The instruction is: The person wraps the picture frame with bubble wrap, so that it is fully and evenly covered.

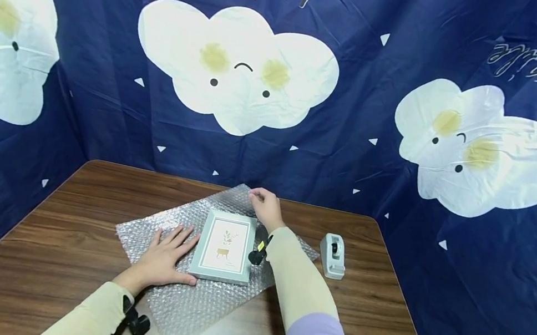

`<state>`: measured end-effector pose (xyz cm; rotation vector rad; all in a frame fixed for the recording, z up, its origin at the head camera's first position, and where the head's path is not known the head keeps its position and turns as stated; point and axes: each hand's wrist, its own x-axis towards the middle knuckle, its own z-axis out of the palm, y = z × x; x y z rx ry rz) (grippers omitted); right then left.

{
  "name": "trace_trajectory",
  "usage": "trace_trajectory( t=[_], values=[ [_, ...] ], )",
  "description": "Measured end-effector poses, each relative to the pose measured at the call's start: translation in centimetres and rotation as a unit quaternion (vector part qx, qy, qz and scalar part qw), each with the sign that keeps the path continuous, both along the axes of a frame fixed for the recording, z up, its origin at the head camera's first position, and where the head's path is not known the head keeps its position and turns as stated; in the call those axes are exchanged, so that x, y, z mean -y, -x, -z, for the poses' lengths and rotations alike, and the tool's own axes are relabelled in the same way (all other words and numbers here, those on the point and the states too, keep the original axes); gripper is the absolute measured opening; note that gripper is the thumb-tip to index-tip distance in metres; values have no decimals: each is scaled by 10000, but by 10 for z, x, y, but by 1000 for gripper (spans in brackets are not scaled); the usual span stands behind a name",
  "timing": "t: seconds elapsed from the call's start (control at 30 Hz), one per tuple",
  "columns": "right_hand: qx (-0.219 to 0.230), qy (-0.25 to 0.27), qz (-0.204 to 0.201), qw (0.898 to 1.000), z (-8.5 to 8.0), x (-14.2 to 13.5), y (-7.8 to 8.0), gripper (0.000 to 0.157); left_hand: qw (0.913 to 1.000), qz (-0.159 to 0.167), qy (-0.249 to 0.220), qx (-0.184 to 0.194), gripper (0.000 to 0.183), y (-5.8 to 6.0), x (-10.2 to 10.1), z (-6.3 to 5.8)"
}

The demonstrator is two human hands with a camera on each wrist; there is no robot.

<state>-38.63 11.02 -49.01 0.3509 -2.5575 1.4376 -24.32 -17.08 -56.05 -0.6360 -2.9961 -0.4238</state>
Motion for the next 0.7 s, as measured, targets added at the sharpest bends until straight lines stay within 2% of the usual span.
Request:
trace_trajectory(
  t=[0.4,0.7],
  values=[
    [164,12,-196,9997,-2,-6,-19,18,10000,-31,-75,5,127,0,0,1],
    [-69,-82,-479,9988,7,-13,-34,21,9999,-45,-89,-19,127,1,-1,2]
  ],
)
